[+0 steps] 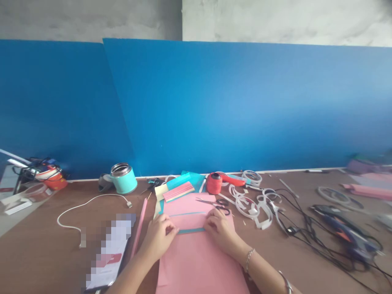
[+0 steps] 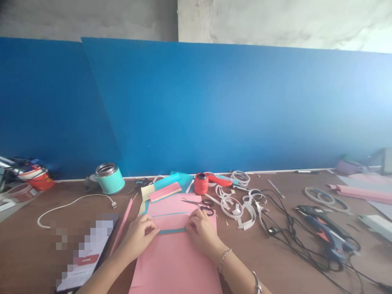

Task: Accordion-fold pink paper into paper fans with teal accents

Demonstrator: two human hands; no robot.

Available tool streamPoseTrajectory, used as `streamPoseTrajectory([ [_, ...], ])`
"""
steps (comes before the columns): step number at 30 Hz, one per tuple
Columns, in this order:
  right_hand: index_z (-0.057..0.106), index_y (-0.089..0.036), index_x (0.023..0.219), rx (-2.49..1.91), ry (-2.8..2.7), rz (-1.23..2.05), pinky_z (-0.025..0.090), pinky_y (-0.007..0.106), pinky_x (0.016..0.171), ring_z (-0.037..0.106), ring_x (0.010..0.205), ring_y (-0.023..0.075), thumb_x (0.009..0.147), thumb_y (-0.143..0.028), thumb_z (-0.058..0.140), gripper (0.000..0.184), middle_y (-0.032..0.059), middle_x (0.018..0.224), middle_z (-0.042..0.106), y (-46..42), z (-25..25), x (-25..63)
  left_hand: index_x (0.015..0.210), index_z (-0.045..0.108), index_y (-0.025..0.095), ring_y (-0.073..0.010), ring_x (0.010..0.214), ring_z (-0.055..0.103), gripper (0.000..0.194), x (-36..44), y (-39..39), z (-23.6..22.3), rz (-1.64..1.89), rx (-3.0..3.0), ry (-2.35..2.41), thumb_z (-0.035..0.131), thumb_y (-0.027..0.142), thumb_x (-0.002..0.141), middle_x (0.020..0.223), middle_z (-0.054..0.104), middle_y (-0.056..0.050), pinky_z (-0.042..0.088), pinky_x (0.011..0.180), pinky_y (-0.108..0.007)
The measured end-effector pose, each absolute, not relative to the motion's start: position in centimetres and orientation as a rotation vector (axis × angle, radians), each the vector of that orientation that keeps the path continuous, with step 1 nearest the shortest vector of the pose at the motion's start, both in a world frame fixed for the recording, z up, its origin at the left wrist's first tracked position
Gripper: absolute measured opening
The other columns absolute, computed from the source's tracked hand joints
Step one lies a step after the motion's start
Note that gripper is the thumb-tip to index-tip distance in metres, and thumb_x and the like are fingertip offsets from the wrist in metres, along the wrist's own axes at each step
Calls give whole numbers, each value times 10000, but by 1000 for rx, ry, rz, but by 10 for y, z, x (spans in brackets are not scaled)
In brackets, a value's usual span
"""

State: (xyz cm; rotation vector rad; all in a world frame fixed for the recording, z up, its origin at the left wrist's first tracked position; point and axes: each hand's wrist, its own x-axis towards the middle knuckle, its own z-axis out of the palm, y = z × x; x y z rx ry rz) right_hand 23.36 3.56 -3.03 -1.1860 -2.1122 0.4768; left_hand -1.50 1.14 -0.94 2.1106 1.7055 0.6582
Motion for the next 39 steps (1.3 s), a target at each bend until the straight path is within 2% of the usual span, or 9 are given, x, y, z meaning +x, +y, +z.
streamPoseTrajectory([
  [5, 498, -191, 602, -1278, -2064, 411, 440, 380, 795, 546, 818, 195, 804, -146, 532, 210, 53, 853, 553, 40, -40, 232, 626, 590, 201, -238, 926, 573, 246, -18, 17, -17, 625, 2079, 1814, 570, 354, 817, 852, 607, -45, 400, 791, -350],
  [20, 492, -171, 530, -1490, -2107, 487, 419, 320, 813, 543, 850, 178, 755, -78, 602, 267, 46, 867, 566, 43, -25, 225, 645, 603, 200, -230, 909, 557, 212, -13, 17, -11, 443, 2158, 2002, 608, 322, 818, 843, 603, -33, 358, 748, -323],
  [23, 525, -175, 593, -1503, -2136, 394, 421, 324, 807, 542, 854, 187, 760, -89, 609, 205, 44, 865, 566, 40, -21, 227, 646, 588, 199, -235, 883, 551, 206, -13, 16, -9, 424, 2190, 2037, 627, 322, 806, 824, 592, -31, 361, 734, -329],
  [25, 582, -183, 732, -1520, -2147, 282, 418, 334, 793, 535, 870, 205, 761, -119, 625, 83, 46, 892, 572, 36, -18, 227, 730, 606, 205, -241, 896, 542, 103, -11, 13, -6, 473, 2256, 2032, 622, 272, 807, 853, 590, -35, 365, 725, -332],
  [26, 601, -191, 817, -1512, -2166, 219, 413, 335, 784, 529, 884, 214, 763, -124, 627, 90, 49, 913, 578, 33, -18, 226, 801, 619, 215, -239, 915, 536, 28, -9, 11, -5, 516, 2311, 1996, 599, 224, 818, 889, 591, -37, 369, 731, -335],
  [29, 627, -240, 979, -1350, -2317, 38, 382, 316, 754, 508, 905, 215, 810, -94, 572, 230, 56, 980, 589, 27, -23, 222, 965, 641, 268, -222, 1007, 510, 258, 0, 5, -5, 619, 2542, 1716, 481, 95, 861, 1043, 584, -43, 385, 798, -347],
  [32, 663, -273, 973, -1166, -2448, -66, 351, 306, 718, 493, 878, 198, 892, -127, 499, 234, 52, 993, 592, 25, -32, 217, 914, 688, 267, -226, 1055, 482, 299, 7, 3, -9, 640, 2682, 1486, 439, 102, 894, 1102, 579, -47, 396, 831, -358],
  [35, 684, -296, 994, -1145, -2512, -88, 325, 316, 703, 476, 871, 203, 900, -141, 487, 268, 53, 972, 596, 26, -32, 219, 866, 718, 278, -224, 1008, 492, 353, 4, 4, -12, 652, 2690, 1446, 444, 55, 862, 1052, 606, -39, 404, 783, -358],
  [39, 690, -312, 1004, -1236, -2541, -28, 303, 337, 735, 458, 892, 213, 792, -99, 557, 329, 44, 979, 598, 24, -15, 231, 764, 732, 271, -204, 888, 515, 451, -14, 8, -8, 621, 2675, 1522, 430, -63, 732, 887, 643, -27, 396, 713, -343],
])
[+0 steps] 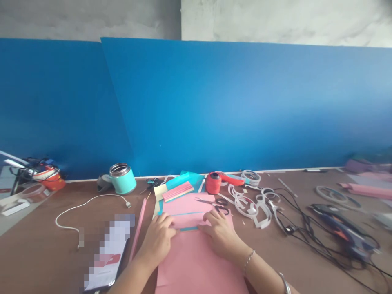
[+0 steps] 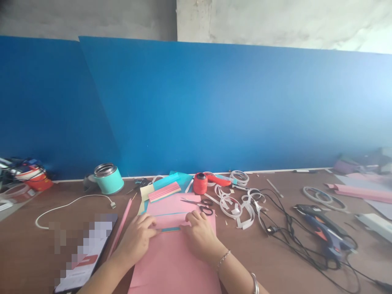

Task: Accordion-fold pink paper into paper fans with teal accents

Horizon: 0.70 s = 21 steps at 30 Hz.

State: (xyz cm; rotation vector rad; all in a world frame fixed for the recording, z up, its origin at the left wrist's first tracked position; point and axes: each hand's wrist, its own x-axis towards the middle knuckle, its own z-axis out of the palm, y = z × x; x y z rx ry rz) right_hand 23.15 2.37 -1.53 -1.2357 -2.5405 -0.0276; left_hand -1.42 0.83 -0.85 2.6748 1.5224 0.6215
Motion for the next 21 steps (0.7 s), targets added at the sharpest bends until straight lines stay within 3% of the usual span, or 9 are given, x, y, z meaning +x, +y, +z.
streamPoseTrajectory([
  [6, 688, -223, 743, -1364, -2486, -70, 293, 363, 760, 463, 868, 214, 788, -134, 547, 173, 48, 910, 628, 24, -5, 240, 454, 568, 209, -180, 658, 499, 369, -37, 16, -1, 602, 2597, 1916, 395, -74, 615, 542, 554, -12, 418, 779, -370],
  [11, 620, -189, 660, -1265, -2391, -164, 304, 343, 680, 472, 766, 198, 753, -76, 504, 187, 56, 757, 615, 30, -14, 232, 557, 609, 230, -188, 689, 580, 354, -20, 9, -4, 889, 2276, 1743, 362, -6, 649, 623, 632, -10, 454, 739, -325],
  [15, 605, -192, 681, -1059, -2264, -198, 311, 327, 658, 490, 740, 179, 814, -61, 446, 245, 43, 756, 618, 20, -11, 217, 897, 685, 207, -212, 850, 636, 256, 7, -2, -6, 995, 1917, 1533, 439, 238, 834, 892, 713, -33, 468, 763, -292],
  [18, 611, -185, 753, -924, -2299, -211, 323, 320, 636, 493, 714, 172, 855, -68, 437, 233, 41, 760, 621, 7, -4, 205, 757, 649, 181, -200, 709, 617, 350, 22, -7, -7, 981, 1716, 1546, 496, 482, 849, 716, 677, -18, 427, 615, -248],
  [21, 616, -189, 832, -839, -2359, -216, 354, 318, 639, 512, 710, 167, 884, -81, 436, 215, 40, 774, 637, -1, 3, 200, 590, 550, 185, -176, 569, 552, 459, 23, -7, -9, 992, 1616, 1700, 470, 558, 845, 538, 570, 3, 353, 524, -244],
])
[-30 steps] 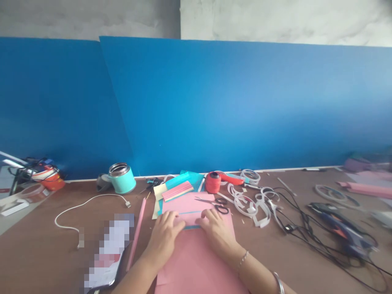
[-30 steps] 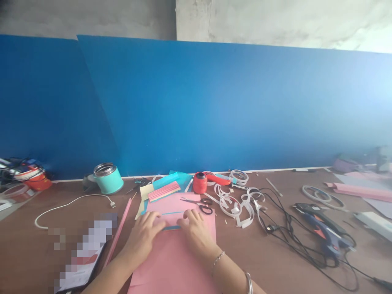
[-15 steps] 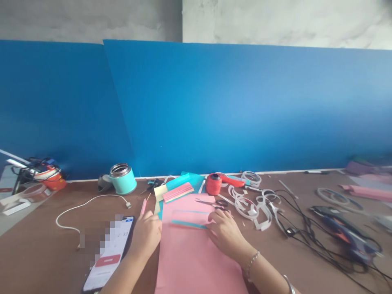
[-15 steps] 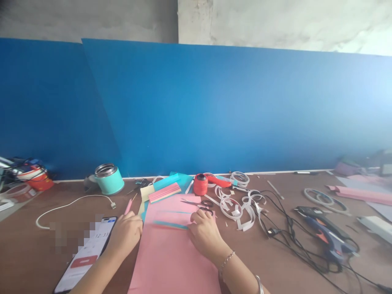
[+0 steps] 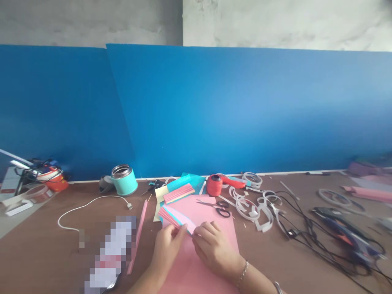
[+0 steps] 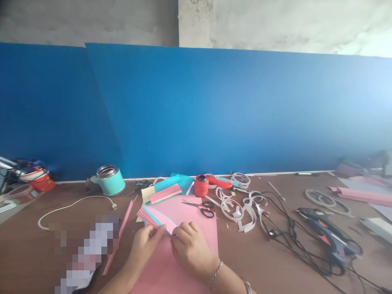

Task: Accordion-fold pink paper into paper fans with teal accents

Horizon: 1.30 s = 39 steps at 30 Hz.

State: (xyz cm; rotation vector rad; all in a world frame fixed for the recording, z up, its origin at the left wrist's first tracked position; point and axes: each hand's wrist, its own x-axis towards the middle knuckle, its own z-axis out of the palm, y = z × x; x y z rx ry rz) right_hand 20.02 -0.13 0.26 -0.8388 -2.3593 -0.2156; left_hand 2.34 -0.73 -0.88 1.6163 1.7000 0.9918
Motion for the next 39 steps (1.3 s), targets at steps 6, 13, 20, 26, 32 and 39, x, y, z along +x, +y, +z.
streamPoseTrajectory([
  [6, 529, -250, 1227, -706, -2275, -348, 399, 349, 831, 565, 995, 206, 845, -75, 462, 426, 71, 1055, 660, -8, 1, 209, 931, 647, 189, -228, 824, 572, 314, 12, -1, -9, 1079, 2209, 1901, 335, 219, 920, 848, 627, -72, 404, 743, -334],
  [13, 645, -244, 1004, -976, -2311, -235, 338, 388, 874, 540, 1007, 219, 897, -106, 438, 271, 50, 1008, 675, 7, -9, 209, 1131, 596, 209, -232, 890, 536, 388, 25, -1, -14, 535, 2657, 1717, 353, 48, 876, 932, 619, -57, 404, 803, -390],
  [20, 708, -259, 857, -1166, -2406, 100, 375, 313, 723, 538, 786, 179, 882, -131, 513, 235, 32, 823, 642, 24, -15, 227, 751, 603, 206, -208, 839, 556, 160, 5, 5, -9, 671, 2406, 1581, 512, 156, 872, 816, 615, -29, 407, 747, -337],
  [26, 697, -227, 686, -1255, -2148, 588, 445, 289, 744, 583, 803, 173, 812, -135, 569, 203, 23, 827, 646, 28, -11, 233, 700, 611, 220, -192, 836, 572, 134, -12, 13, -9, 711, 2225, 1594, 590, 204, 831, 778, 624, 4, 397, 761, -318],
  [32, 570, -193, 527, -1455, -2000, 573, 443, 325, 746, 567, 806, 190, 773, -167, 575, 247, 33, 827, 610, 31, -12, 232, 673, 595, 210, -208, 855, 565, 201, -15, 18, -16, 735, 2196, 1692, 568, 313, 845, 811, 603, -24, 407, 746, -330],
  [39, 473, -187, 521, -1490, -2018, 463, 409, 342, 765, 543, 782, 188, 766, -137, 536, 258, 34, 798, 587, 38, -23, 232, 632, 592, 209, -221, 880, 580, 221, -12, 21, -18, 692, 2167, 1825, 565, 310, 827, 813, 603, -37, 416, 733, -308],
])
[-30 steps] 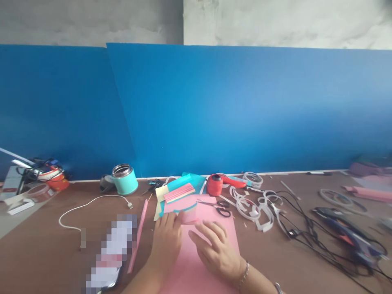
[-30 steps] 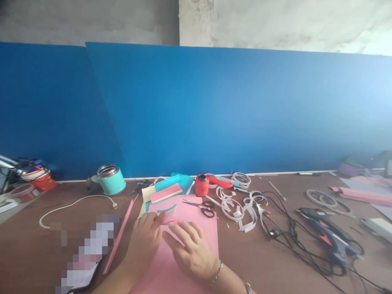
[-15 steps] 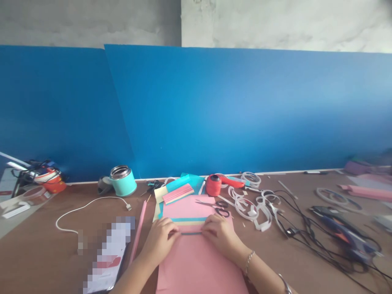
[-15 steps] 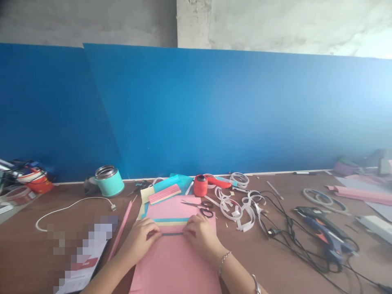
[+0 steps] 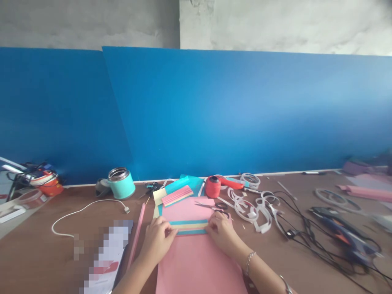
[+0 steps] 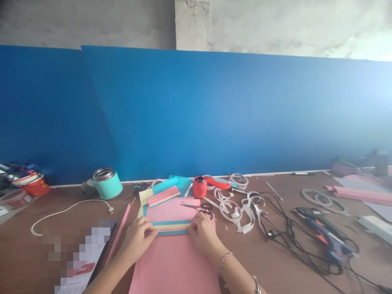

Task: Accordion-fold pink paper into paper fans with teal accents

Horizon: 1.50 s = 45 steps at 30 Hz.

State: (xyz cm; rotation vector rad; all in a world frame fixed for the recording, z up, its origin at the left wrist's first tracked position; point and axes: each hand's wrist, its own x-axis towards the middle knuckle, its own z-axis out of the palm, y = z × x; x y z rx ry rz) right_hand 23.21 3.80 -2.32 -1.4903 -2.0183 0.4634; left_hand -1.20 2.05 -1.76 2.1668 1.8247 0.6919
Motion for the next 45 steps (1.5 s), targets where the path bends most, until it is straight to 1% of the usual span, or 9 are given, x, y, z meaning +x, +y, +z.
streamPoseTrajectory([
  [3, 452, -186, 533, -1540, -2013, 442, 403, 340, 768, 541, 787, 191, 741, -122, 573, 249, 34, 782, 578, 40, -25, 232, 628, 584, 209, -222, 882, 581, 216, -11, 20, -16, 650, 2161, 1874, 572, 306, 821, 812, 601, -35, 411, 729, -303],
  [7, 417, -190, 521, -1547, -2017, 431, 412, 332, 759, 544, 783, 192, 748, -133, 591, 291, 33, 769, 567, 41, -25, 232, 641, 586, 203, -226, 887, 577, 216, -10, 19, -14, 589, 2168, 1915, 578, 306, 830, 830, 607, -38, 400, 735, -311],
  [13, 354, -193, 489, -1548, -2022, 454, 419, 334, 759, 550, 766, 186, 740, -122, 590, 352, 29, 762, 562, 44, -27, 232, 641, 586, 200, -230, 888, 573, 258, -11, 20, -13, 554, 2177, 1938, 564, 349, 850, 832, 601, -44, 388, 717, -314],
  [17, 350, -189, 491, -1566, -2013, 464, 412, 325, 759, 548, 775, 182, 731, -112, 587, 346, 27, 765, 561, 44, -27, 232, 647, 595, 196, -240, 890, 569, 256, -11, 20, -14, 534, 2183, 1960, 569, 360, 842, 833, 603, -51, 379, 707, -319],
  [23, 323, -189, 491, -1599, -2015, 515, 399, 310, 755, 538, 779, 177, 733, -116, 576, 357, 27, 768, 559, 44, -23, 231, 637, 576, 200, -233, 874, 571, 253, -12, 20, -17, 542, 2161, 1972, 556, 355, 837, 833, 596, -43, 380, 699, -309],
  [29, 379, -184, 502, -1624, -2024, 484, 377, 312, 753, 538, 775, 177, 732, -104, 581, 316, 30, 775, 571, 44, -21, 231, 645, 567, 197, -240, 847, 562, 229, -15, 19, -17, 532, 2216, 1992, 569, 334, 829, 817, 589, -44, 383, 709, -322],
  [33, 402, -178, 504, -1655, -2042, 424, 354, 326, 773, 540, 778, 181, 740, -112, 586, 307, 24, 759, 587, 44, -20, 229, 638, 582, 194, -246, 853, 559, 251, -16, 19, -18, 550, 2239, 1985, 564, 345, 838, 824, 598, -52, 385, 719, -335],
  [39, 375, -178, 498, -1654, -2054, 422, 343, 326, 775, 541, 787, 179, 743, -102, 579, 329, 19, 755, 589, 43, -16, 230, 624, 603, 193, -240, 836, 561, 270, -16, 20, -20, 606, 2228, 1974, 581, 366, 829, 817, 606, -52, 388, 710, -329],
  [45, 371, -174, 503, -1680, -2057, 434, 327, 343, 792, 542, 782, 177, 742, -102, 576, 323, 13, 755, 594, 43, -13, 230, 606, 589, 193, -233, 826, 562, 264, -14, 19, -16, 567, 2233, 1998, 616, 357, 811, 806, 600, -43, 384, 699, -324],
])
